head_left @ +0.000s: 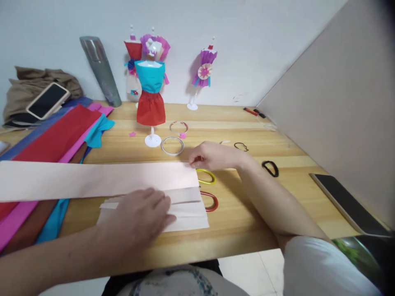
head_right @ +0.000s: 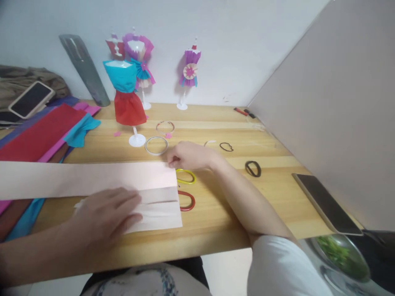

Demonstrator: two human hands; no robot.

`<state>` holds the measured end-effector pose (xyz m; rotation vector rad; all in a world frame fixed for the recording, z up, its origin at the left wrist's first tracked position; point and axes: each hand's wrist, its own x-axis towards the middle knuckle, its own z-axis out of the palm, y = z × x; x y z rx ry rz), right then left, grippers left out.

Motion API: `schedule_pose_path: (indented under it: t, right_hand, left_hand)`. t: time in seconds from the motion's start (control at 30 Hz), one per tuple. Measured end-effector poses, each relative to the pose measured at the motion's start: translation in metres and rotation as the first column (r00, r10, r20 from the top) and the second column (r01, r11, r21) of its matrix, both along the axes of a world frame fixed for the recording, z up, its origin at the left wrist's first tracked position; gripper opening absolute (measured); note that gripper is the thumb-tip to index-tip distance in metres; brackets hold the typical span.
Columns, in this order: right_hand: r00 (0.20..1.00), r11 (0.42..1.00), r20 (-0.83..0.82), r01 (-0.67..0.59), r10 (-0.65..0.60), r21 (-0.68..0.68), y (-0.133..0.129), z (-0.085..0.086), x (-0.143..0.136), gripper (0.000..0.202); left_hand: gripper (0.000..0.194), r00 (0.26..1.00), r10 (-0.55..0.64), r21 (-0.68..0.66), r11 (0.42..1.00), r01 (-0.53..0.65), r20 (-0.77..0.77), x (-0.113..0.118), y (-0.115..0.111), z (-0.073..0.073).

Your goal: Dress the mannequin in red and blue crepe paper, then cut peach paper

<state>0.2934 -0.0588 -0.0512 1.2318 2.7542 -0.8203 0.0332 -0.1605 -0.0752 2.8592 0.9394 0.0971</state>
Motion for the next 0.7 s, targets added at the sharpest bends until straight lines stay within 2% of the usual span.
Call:
schedule_pose_path:
  t: [0.03, 0.1, 0.13, 0.2, 0.23, 0.33, 0.43, 0.57, 0.7]
  right_hand:
    - [1.000, 0.999, 0.017, -0.011, 0.011, -0.035, -0.001, 0.000, 0.001, 0.014]
    - [0.998, 0.995, 0.045, -0.029, 0.033, -0.091, -0.004, 0.000, 0.003, 0.015]
    - [0.997, 0.994, 0.061, -0.037, 0.044, -0.103, -0.004, 0.000, 0.002, 0.017]
    - [0.995, 0.996, 0.096, -0.027, 0.035, -0.082, -0.006, 0.000, -0.001, 0.020]
    - [0.994, 0.998, 0.109, -0.010, 0.016, -0.058, -0.007, -0.001, -0.004, 0.021]
    - [0.991, 0.999, 0.126, 0.040, -0.038, -0.014, -0.008, -0.003, -0.011, 0.022]
    - [0.991, 0.998, 0.126, 0.051, -0.046, -0.034, -0.007, -0.005, -0.012, 0.023]
    - [0.993, 0.998, 0.105, 0.062, -0.060, -0.016, -0.005, -0.005, -0.007, 0.020]
    - [0.990, 0.996, 0.112, 0.080, -0.083, 0.035, -0.002, -0.001, 0.001, 0.020]
  left_hand:
    - [0.028, 0.996, 0.086, -0.007, 0.996, -0.086, -0.016, -0.005, 0.010, 0.006]
    - [0.027, 0.944, 0.321, 0.059, 0.947, -0.317, -0.072, -0.016, 0.035, 0.014]
    - [0.024, 0.916, 0.383, 0.094, 0.923, -0.373, -0.121, -0.022, 0.047, 0.015]
    - [0.019, 0.879, 0.399, 0.070, 0.916, -0.395, -0.262, -0.032, 0.068, 0.014]
    - [0.019, 0.871, 0.408, 0.071, 0.912, -0.405, -0.274, -0.035, 0.075, 0.011]
    - [0.016, 0.892, 0.383, 0.033, 0.922, -0.387, -0.241, -0.043, 0.086, 0.002]
    - [0.011, 0.903, 0.385, -0.058, 0.914, -0.402, -0.189, -0.048, 0.088, -0.003]
    - [0.010, 0.907, 0.396, -0.135, 0.900, -0.414, -0.141, -0.055, 0.095, 0.001]
    - [0.012, 0.888, 0.453, -0.099, 0.883, -0.459, -0.083, -0.056, 0.111, 0.011]
